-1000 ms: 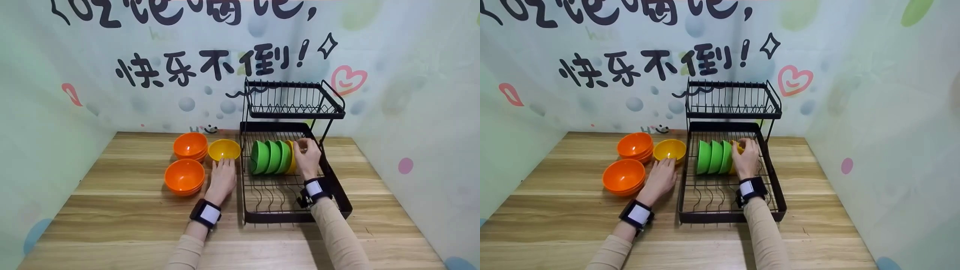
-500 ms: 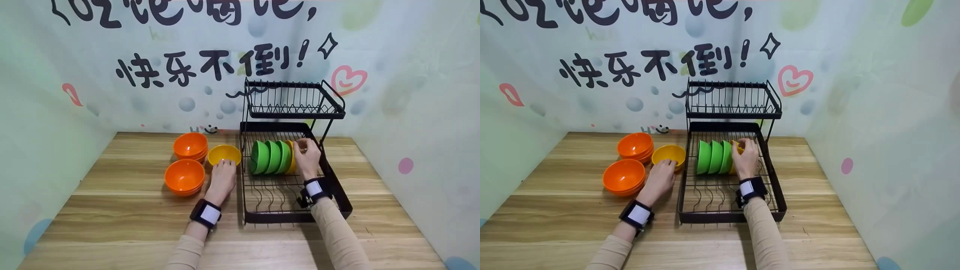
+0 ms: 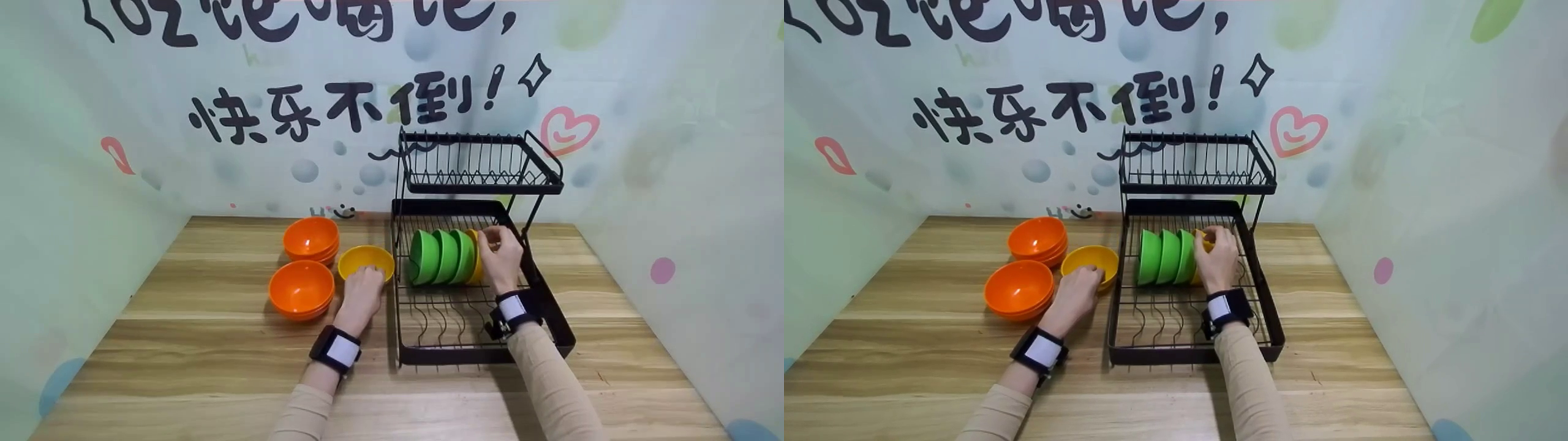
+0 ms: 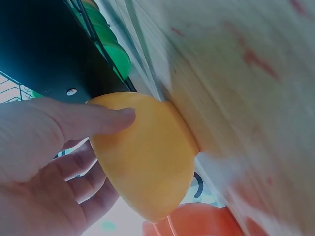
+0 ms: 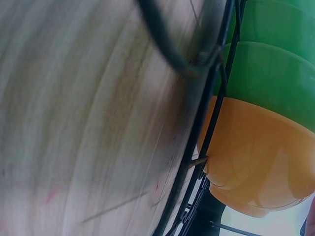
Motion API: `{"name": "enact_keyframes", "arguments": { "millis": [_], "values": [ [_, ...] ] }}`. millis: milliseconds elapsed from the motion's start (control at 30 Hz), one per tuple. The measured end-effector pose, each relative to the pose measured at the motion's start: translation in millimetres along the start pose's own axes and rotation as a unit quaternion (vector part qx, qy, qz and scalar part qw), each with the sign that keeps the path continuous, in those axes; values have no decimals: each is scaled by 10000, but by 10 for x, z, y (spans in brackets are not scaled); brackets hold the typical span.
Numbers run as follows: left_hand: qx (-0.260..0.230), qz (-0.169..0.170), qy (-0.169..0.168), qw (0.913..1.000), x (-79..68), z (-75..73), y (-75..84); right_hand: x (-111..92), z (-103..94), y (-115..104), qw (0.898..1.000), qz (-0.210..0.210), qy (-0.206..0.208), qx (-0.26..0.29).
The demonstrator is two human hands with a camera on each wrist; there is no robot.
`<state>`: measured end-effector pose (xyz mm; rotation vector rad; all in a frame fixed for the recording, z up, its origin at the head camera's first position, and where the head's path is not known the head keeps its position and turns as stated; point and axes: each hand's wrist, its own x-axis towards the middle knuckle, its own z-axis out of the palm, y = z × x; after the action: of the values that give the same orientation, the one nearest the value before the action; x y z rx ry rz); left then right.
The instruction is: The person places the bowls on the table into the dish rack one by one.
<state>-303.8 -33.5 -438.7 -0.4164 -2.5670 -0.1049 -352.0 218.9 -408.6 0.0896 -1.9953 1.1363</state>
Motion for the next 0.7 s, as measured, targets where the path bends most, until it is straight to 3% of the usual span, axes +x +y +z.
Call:
{"name": "enact_keyframes", "arguments": {
  "millis": [533,700],
  "values": [
    [63,-13,17,10000,32,-41,40,-4,-6,-24,9999,-47,27,110],
    [85,60,251,9996,33,-65,41,-9,-9,-28,9997,-96,71,192]
  ]
}}
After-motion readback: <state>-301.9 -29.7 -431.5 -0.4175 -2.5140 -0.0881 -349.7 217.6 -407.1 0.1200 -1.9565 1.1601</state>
